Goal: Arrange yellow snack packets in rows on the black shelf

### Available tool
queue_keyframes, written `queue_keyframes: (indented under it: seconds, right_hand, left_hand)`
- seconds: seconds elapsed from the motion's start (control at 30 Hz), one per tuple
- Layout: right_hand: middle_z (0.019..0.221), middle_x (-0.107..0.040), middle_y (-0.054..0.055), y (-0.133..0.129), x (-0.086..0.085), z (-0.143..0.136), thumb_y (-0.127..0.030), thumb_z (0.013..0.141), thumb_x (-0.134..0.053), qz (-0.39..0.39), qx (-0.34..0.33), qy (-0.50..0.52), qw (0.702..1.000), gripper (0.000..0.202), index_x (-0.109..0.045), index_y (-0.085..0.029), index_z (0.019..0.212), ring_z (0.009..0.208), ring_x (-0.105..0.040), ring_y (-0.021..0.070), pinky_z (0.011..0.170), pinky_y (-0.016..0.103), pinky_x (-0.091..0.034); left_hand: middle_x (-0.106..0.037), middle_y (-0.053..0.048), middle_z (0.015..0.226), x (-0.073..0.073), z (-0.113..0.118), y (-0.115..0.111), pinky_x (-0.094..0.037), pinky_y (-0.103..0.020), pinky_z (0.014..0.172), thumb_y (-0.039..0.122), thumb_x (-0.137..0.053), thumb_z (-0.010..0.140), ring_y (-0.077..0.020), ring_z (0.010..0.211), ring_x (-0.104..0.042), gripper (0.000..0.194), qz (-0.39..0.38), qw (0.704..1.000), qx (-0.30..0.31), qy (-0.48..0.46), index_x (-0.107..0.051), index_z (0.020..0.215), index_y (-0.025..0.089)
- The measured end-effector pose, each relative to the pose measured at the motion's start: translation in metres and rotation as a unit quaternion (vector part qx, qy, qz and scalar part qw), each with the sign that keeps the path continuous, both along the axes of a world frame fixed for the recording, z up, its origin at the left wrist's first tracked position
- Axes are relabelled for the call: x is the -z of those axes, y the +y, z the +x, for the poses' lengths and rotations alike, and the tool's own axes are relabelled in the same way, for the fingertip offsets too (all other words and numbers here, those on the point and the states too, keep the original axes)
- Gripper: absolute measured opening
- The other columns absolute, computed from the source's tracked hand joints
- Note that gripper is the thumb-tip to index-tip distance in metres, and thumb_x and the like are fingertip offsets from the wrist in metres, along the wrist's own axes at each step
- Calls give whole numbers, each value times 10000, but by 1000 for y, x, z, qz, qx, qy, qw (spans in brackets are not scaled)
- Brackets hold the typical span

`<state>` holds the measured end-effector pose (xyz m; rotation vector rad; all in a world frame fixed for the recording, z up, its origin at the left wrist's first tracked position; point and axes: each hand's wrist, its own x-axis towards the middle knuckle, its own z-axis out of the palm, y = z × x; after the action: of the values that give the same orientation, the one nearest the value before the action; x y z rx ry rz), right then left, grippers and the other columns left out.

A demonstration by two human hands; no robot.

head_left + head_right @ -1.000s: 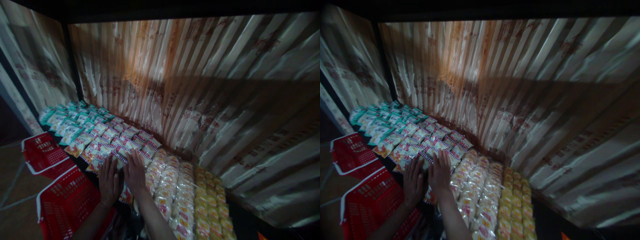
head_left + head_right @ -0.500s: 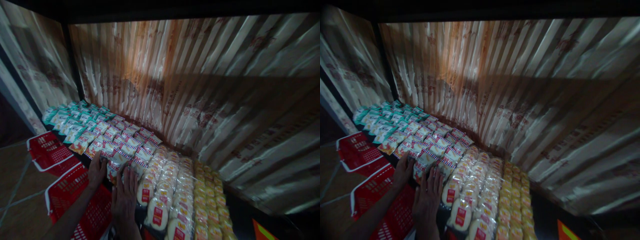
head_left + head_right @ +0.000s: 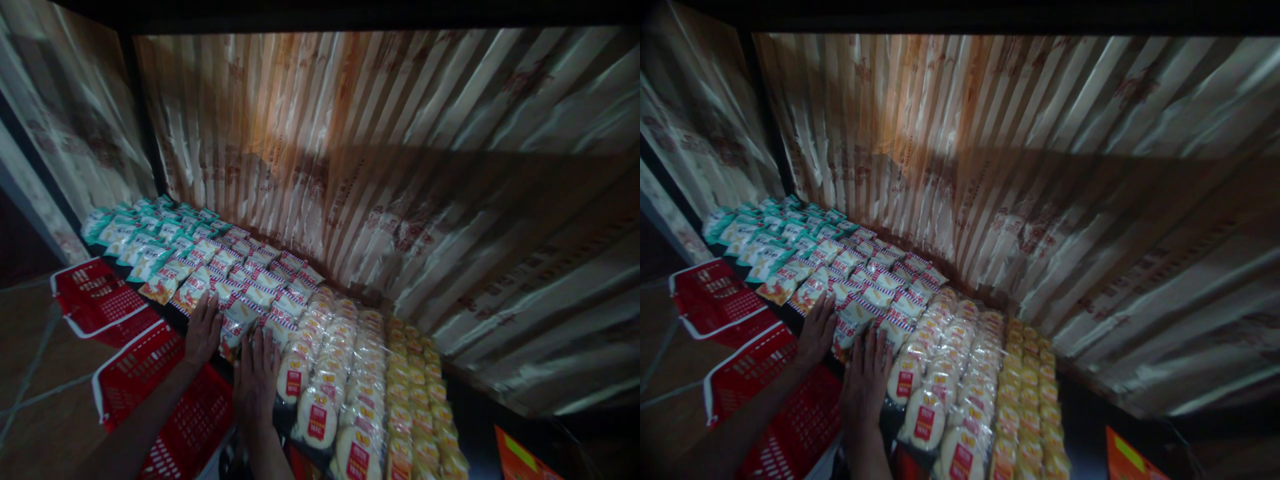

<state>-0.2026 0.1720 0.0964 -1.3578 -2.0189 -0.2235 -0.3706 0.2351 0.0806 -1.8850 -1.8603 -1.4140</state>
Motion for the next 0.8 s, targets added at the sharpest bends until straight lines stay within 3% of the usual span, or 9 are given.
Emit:
queue_keyframes:
  seconds: [0.13, 0.33, 0.67, 0.8]
  right_hand:
    - [1476, -343, 120, 1, -2, 0, -370, 902, -466, 5, 3, -3, 1000, 541, -373, -205, 1408, 1377, -256, 305, 1075, 510, -236]
    - [1480, -350, 71, 2, -2, 0, -392, 888, -502, 2, -11, -23, 1000, 520, -388, -320, 1390, 1383, -238, 309, 1063, 519, -233]
    - [1498, -301, 115, -5, -14, 2, -359, 901, -473, -6, -7, -7, 1000, 518, -378, -263, 1402, 1389, -212, 313, 1061, 538, -233]
    - [1488, -321, 122, -6, -6, 7, -341, 901, -480, -7, 0, 7, 1000, 463, -458, -236, 1352, 1389, -218, 299, 1073, 511, -236]
  left_hand:
    - [-247, -82, 1521, -2, -2, 0, -326, -492, 1083, 297, -350, 940, -276, 1360, -309, 490, 7, 1000, 11, -11, -294, 1427, 278]
    - [-178, -57, 1545, -6, -4, 1, -300, -485, 1100, 277, -337, 944, -261, 1396, -229, 515, 6, 999, 45, 17, -226, 1446, 307]
    - [-122, -57, 1559, -13, 4, -14, -219, -504, 1121, 239, -328, 940, -270, 1414, -161, 571, 39, 998, 25, 53, -121, 1469, 297]
    - [-138, -62, 1556, -13, 16, -19, -219, -486, 1126, 237, -349, 932, -262, 1409, -184, 598, 30, 995, 38, 87, -97, 1474, 275]
